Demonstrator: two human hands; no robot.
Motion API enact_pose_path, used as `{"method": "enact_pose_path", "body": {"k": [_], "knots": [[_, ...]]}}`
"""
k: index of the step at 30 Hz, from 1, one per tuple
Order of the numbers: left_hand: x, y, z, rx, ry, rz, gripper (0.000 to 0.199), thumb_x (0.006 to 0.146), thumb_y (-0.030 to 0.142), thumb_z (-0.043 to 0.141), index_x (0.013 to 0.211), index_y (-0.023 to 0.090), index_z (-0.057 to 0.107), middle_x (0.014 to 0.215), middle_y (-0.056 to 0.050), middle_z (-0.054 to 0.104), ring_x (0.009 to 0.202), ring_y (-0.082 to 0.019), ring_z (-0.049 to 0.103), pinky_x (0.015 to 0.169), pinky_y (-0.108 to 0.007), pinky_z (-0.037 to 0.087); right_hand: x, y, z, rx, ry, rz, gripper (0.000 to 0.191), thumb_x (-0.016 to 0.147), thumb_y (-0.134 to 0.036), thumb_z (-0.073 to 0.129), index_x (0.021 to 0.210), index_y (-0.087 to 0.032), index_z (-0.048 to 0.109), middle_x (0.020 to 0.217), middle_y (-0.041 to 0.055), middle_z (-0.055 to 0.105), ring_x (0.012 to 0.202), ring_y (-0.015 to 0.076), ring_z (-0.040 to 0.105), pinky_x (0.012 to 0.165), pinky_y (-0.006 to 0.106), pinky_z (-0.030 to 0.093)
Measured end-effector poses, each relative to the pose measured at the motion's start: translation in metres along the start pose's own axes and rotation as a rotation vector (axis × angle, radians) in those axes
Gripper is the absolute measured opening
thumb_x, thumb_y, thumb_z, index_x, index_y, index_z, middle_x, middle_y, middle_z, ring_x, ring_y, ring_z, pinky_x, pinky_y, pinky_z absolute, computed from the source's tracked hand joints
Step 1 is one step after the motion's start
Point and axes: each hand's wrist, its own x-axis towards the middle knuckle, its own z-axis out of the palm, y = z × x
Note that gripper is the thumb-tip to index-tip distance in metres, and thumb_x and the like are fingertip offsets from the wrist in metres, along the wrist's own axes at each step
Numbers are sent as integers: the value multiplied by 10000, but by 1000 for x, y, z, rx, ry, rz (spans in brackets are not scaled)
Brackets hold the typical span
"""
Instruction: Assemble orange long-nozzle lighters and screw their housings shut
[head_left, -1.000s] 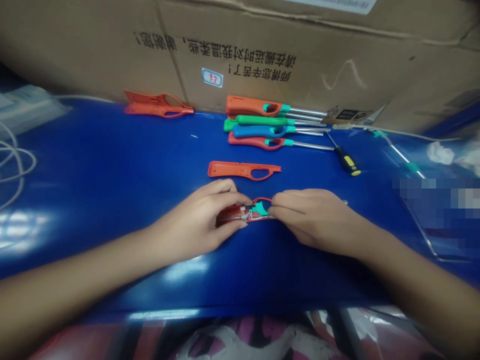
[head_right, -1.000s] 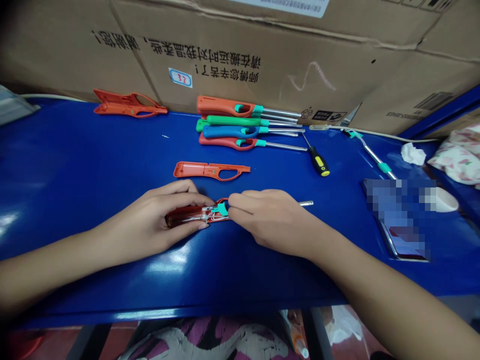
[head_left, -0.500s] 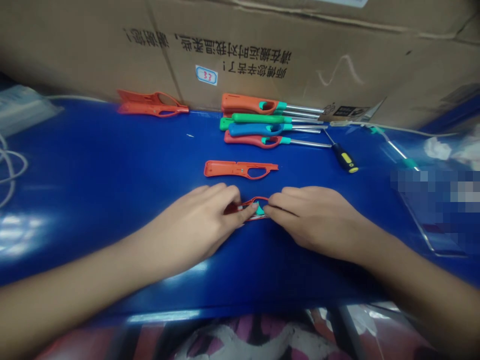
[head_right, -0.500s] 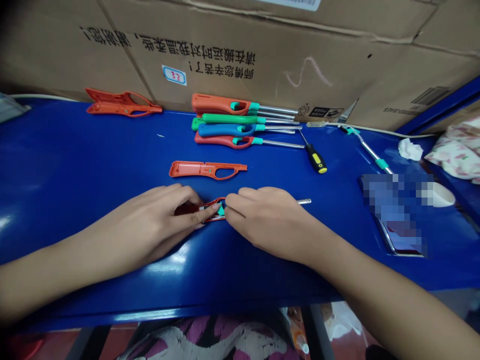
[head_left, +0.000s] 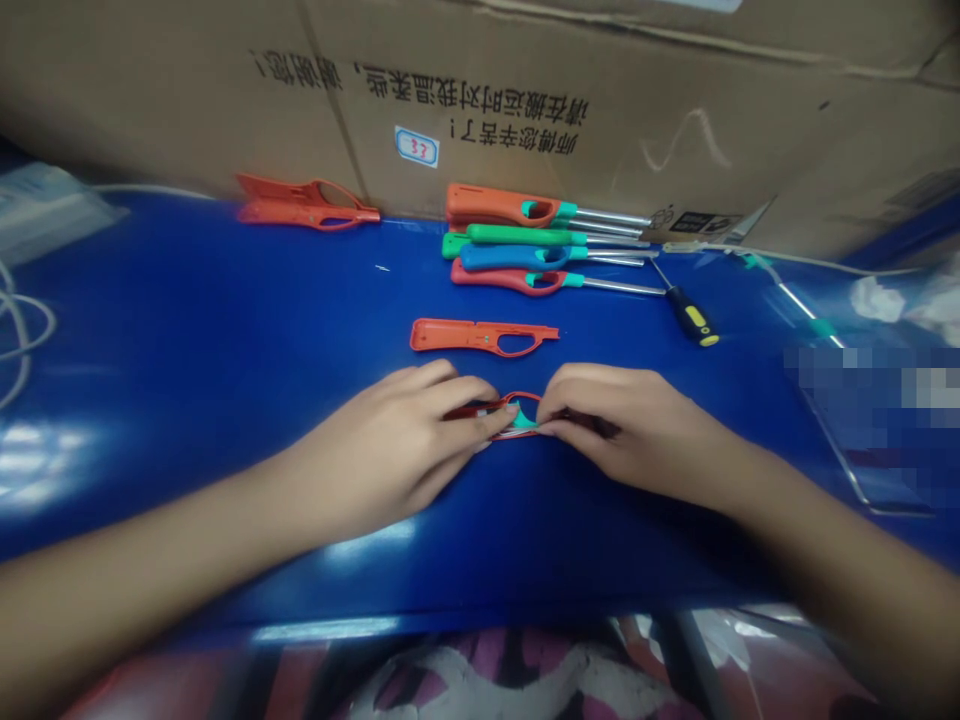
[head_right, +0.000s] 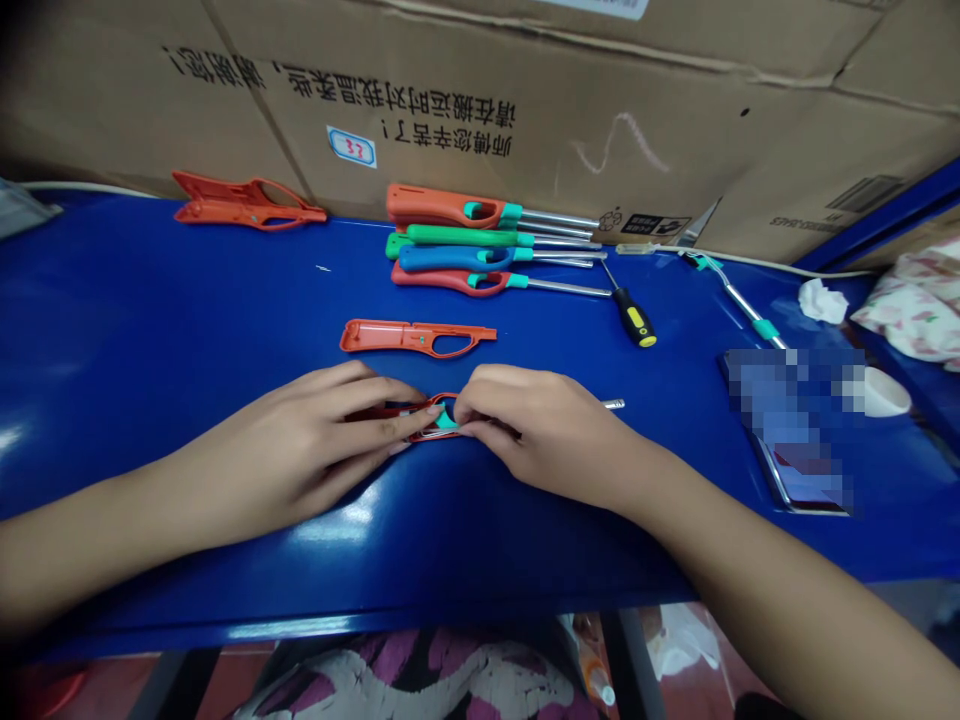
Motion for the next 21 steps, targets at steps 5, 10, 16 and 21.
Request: {"method": "enact_pose_path", "body": {"k": [5, 10, 16, 21], "knots": [[-1, 0, 1, -14, 68, 22, 346, 1019, 233, 493, 1336, 237, 630, 1292, -61, 674, 1084, -240, 621, 921, -398, 548, 1, -1, -1, 77, 39, -11, 107, 946, -144, 586, 922, -195, 677, 915, 23, 689, 839, 121, 636, 762, 239, 481], [-2, 0, 1, 48, 125, 85, 329, 1005, 211, 514, 1295, 249, 665, 1282, -59, 697, 1066, -229, 660, 899, -384, 571, -4, -1, -4, -37, -47, -29, 181, 989, -197, 526, 1018, -208, 705, 1011, 40, 693, 889, 131, 653, 784, 257, 498], [-2, -3, 2, 61, 113, 90, 321, 1010, 225, 510, 1283, 251, 678, 1273, -57, 698, 1070, -237, 655, 898, -394, 579, -9, -1, -7, -105, -47, -40, 211, 994, -206, 519, 1066, -213, 717, 1062, 46, 709, 902, 142, 664, 791, 264, 493], [-1, -2, 1, 69, 96, 86, 327, 1017, 235, 495, 1290, 256, 673, 1270, -69, 690, 1072, -233, 643, 899, -388, 572, -11, -3, -8, -210, -70, -52, 220, 1003, -230, 509, 1057, -215, 722, 1052, 28, 706, 875, 138, 667, 750, 265, 482]]}}
